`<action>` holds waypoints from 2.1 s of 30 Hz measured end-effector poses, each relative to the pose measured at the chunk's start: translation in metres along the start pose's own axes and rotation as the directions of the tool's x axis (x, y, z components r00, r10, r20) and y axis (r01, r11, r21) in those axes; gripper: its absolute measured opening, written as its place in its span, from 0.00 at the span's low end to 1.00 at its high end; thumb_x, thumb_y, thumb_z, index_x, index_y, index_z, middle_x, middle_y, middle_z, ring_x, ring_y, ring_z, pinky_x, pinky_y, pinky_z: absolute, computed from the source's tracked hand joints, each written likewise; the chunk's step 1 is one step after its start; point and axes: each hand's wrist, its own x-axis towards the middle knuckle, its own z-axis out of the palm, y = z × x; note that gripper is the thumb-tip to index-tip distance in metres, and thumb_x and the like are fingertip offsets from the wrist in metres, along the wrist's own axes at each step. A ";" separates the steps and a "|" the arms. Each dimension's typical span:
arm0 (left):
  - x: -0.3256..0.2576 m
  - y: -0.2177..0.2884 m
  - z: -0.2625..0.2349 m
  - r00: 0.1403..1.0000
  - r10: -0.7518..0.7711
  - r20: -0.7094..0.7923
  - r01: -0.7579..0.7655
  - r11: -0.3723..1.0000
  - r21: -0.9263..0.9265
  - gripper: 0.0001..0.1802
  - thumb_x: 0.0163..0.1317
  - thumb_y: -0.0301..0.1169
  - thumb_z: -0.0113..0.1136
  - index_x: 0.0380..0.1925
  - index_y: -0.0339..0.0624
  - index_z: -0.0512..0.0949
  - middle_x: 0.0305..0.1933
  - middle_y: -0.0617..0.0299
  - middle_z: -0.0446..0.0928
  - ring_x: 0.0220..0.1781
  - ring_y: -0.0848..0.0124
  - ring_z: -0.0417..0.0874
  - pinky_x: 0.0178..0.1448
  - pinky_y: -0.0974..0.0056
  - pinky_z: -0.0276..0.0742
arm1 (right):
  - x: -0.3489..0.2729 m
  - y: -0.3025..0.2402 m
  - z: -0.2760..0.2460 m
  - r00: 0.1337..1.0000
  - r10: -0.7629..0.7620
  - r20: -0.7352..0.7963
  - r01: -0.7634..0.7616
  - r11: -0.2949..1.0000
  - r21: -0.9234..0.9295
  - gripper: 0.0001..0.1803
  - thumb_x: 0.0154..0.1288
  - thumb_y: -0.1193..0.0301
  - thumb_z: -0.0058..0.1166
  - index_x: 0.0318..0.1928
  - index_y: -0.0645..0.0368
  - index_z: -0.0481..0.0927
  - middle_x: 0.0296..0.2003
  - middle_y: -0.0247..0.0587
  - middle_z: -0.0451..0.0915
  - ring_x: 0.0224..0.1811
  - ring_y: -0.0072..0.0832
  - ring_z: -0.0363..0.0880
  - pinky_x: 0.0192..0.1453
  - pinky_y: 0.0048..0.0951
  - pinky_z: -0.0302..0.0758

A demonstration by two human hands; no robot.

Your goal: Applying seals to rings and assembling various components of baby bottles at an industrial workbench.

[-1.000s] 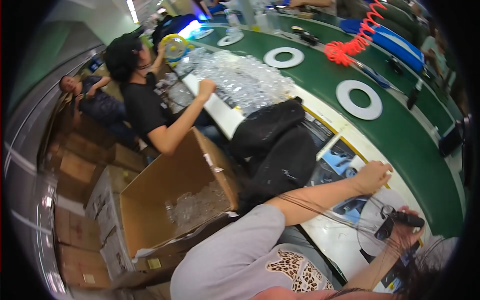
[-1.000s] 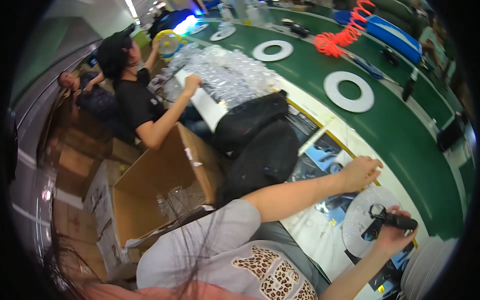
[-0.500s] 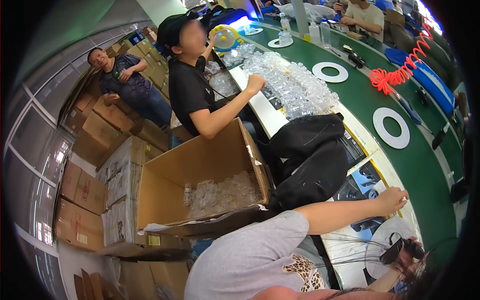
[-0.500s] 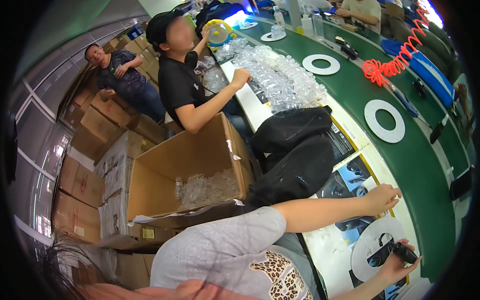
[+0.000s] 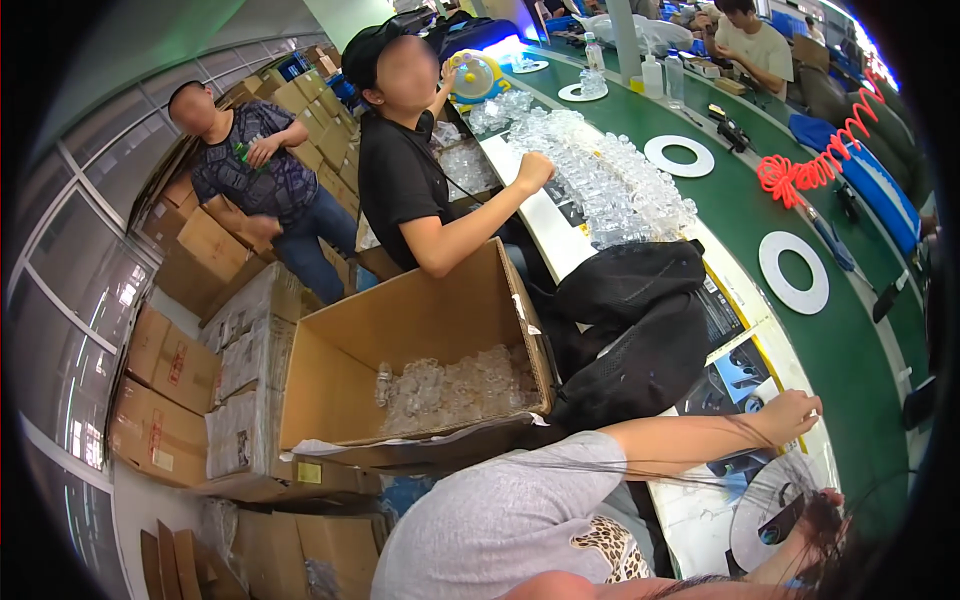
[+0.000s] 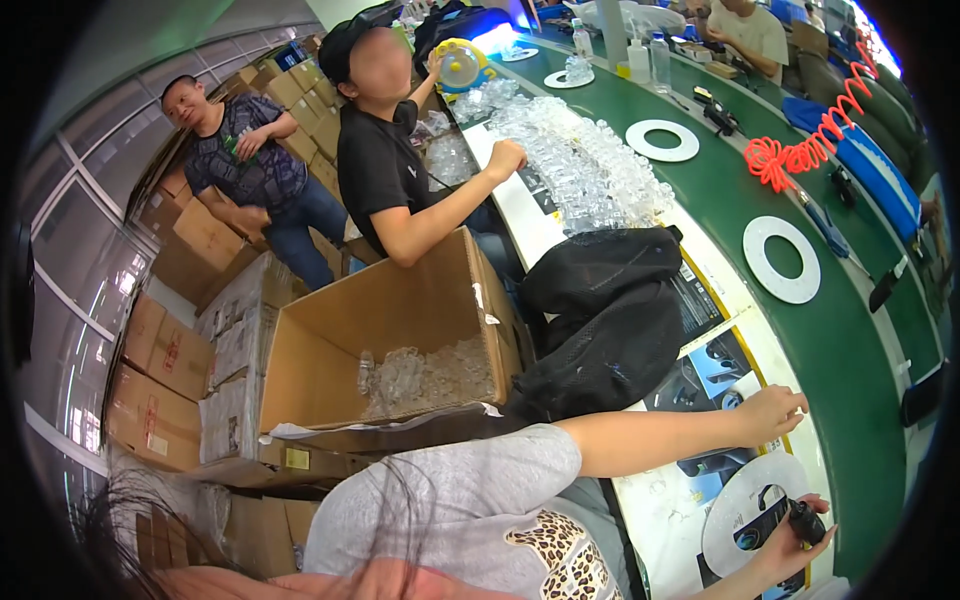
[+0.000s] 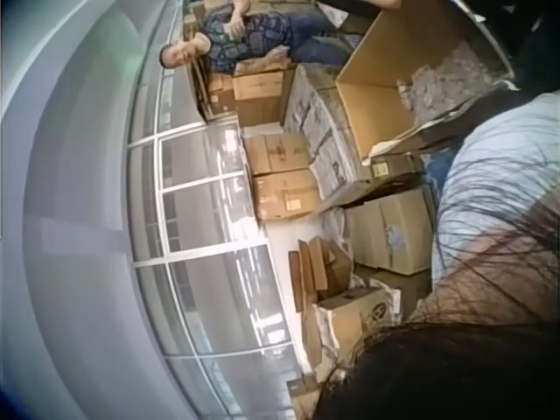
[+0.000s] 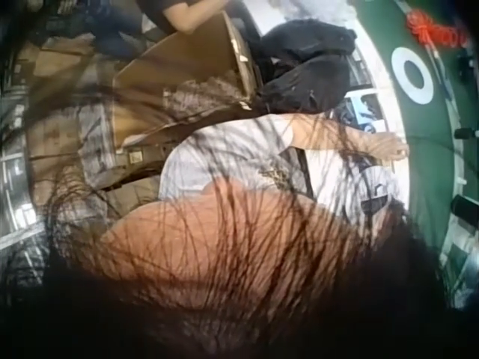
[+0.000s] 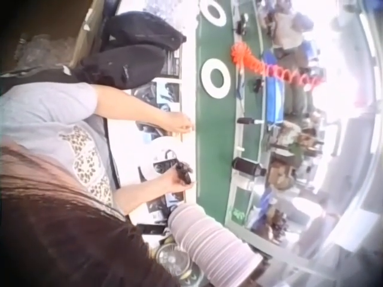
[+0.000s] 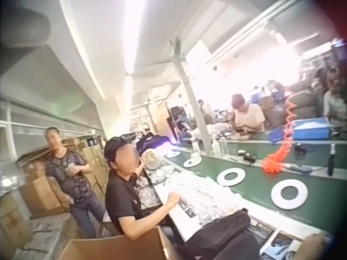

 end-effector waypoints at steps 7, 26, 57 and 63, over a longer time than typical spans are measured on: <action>-0.001 0.002 0.001 1.000 0.002 -0.029 -0.003 0.999 -0.040 0.05 0.56 0.30 0.55 0.31 0.42 0.74 0.19 0.54 0.73 0.29 0.53 0.76 0.36 0.52 0.71 | 0.002 0.011 0.009 0.977 -0.143 -0.156 0.163 0.980 0.118 0.22 0.58 0.76 0.61 0.49 0.72 0.65 0.43 0.49 0.71 0.51 0.39 0.70 0.67 0.44 0.64; 0.005 0.002 -0.010 0.996 -0.011 0.084 0.014 1.000 -0.027 0.07 0.58 0.30 0.55 0.35 0.39 0.75 0.24 0.55 0.76 0.33 0.56 0.77 0.40 0.55 0.73 | 0.003 0.018 0.015 0.996 0.038 0.085 -0.056 0.974 0.219 0.27 0.62 0.81 0.53 0.59 0.70 0.57 0.51 0.54 0.69 0.56 0.39 0.71 0.72 0.54 0.56; -0.002 0.016 -0.009 0.919 -0.090 0.383 0.129 0.989 -0.077 0.11 0.63 0.33 0.54 0.41 0.41 0.76 0.30 0.53 0.81 0.35 0.57 0.80 0.42 0.58 0.74 | -0.034 0.058 0.063 0.769 -0.637 0.050 0.569 0.647 -0.508 0.24 0.56 0.85 0.56 0.49 0.54 0.63 0.38 0.38 0.73 0.40 0.27 0.74 0.56 0.40 0.74; -0.003 0.012 -0.008 0.932 -0.052 0.360 0.084 0.994 -0.074 0.10 0.63 0.33 0.54 0.41 0.41 0.76 0.29 0.54 0.81 0.34 0.57 0.80 0.42 0.57 0.74 | -0.030 0.084 0.056 0.700 -0.631 0.333 0.619 0.304 -0.725 0.30 0.51 0.89 0.58 0.50 0.53 0.61 0.37 0.36 0.72 0.40 0.25 0.74 0.49 0.29 0.74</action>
